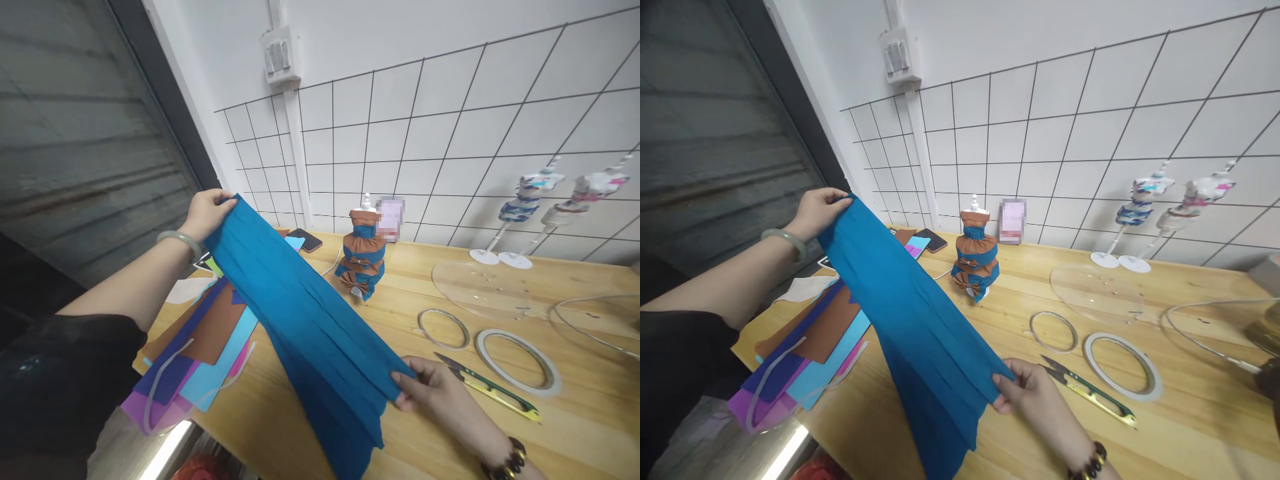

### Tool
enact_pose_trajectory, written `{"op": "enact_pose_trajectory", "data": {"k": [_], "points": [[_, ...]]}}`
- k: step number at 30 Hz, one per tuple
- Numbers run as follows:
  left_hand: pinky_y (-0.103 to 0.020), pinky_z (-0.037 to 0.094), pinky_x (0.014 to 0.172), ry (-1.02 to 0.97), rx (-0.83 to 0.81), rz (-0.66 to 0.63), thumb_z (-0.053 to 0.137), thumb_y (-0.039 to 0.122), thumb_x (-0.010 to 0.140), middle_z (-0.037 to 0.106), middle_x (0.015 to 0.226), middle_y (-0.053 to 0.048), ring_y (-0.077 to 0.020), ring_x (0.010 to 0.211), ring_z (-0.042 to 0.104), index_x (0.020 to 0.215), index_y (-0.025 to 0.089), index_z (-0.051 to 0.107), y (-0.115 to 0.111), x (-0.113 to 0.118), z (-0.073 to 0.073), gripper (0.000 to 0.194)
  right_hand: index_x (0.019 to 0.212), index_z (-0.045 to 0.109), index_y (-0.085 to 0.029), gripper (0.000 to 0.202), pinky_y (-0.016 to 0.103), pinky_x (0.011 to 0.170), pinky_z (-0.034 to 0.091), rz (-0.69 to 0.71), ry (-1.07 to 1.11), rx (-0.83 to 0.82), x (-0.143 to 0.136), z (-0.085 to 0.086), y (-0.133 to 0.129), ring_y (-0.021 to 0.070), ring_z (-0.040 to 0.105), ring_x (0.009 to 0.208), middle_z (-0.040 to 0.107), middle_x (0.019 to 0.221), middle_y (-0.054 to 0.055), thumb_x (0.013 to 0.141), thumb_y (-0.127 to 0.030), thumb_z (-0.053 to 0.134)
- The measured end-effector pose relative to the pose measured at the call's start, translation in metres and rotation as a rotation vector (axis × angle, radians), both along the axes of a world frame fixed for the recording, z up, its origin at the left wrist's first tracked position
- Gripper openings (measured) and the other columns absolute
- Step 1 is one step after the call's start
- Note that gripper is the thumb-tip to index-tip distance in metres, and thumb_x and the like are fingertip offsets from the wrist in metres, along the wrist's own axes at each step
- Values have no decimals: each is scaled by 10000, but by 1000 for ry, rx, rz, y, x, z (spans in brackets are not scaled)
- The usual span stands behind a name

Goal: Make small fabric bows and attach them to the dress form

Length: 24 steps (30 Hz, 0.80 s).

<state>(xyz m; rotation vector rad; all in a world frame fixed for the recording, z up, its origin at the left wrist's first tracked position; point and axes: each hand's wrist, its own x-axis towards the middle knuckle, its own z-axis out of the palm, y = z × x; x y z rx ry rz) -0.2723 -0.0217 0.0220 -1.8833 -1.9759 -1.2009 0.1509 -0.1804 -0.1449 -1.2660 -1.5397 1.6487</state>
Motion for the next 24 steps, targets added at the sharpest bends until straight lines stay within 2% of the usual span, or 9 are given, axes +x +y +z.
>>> {"op": "enact_pose_trajectory", "data": {"k": [3,7,9,12,16,18,20,24], "points": [[-299,412,817,137,9,-16,532,327,732,645,948,-34,-193,861,555,900,172,627,10,12,12,248,660,585,-166,260,214,516,445,65,5,-63,-7,-6,-5,102,540,483,570,530,-26,714,-421,581],[-308,387,861,214,-18,-43,475,300,775,626,1007,-51,-194,928,539,962,158,605,26,32,13,269,929,604,-176,278,186,428,410,127,7,-85,-13,-10,-10,91,534,464,565,571,-40,703,-337,591],[-317,373,878,248,-19,-75,454,285,789,622,1017,-62,-203,959,532,969,147,605,36,44,11,272,1004,590,-194,320,174,396,378,143,-7,-76,-14,-10,-13,81,516,444,570,587,-46,702,-300,584],[-333,365,886,282,-23,-116,428,265,805,617,1032,-69,-211,980,526,990,148,601,49,61,4,280,993,607,-199,284,166,386,345,157,-10,-49,-15,-9,-14,68,494,427,574,593,-44,735,-304,551],[-374,329,929,306,-40,-149,385,251,826,585,1071,-91,-224,1032,488,1021,139,580,56,85,-12,297,1009,598,-179,303,159,379,334,143,-9,-81,-16,-10,-14,62,492,422,569,594,-37,765,-340,522],[-411,280,968,319,-33,-126,423,264,810,531,1142,-112,-247,1100,426,1088,132,532,50,97,-25,327,1029,586,-174,322,157,377,339,132,-14,-101,-16,-11,-14,61,493,421,578,608,-31,764,-344,521],[-429,268,976,333,-59,-127,475,291,784,472,1200,-128,-264,1140,379,1171,134,460,33,111,-43,417,1038,580,-179,327,154,376,339,123,-12,-113,-16,-14,-13,59,493,420,590,625,-27,764,-345,517],[-400,286,978,407,-238,-324,449,338,806,448,1215,-111,-248,1154,368,1168,166,451,-27,142,-85,401,1038,575,-188,318,141,368,330,123,2,-125,-15,-17,-13,58,487,412,549,568,-47,764,-340,523]]}}
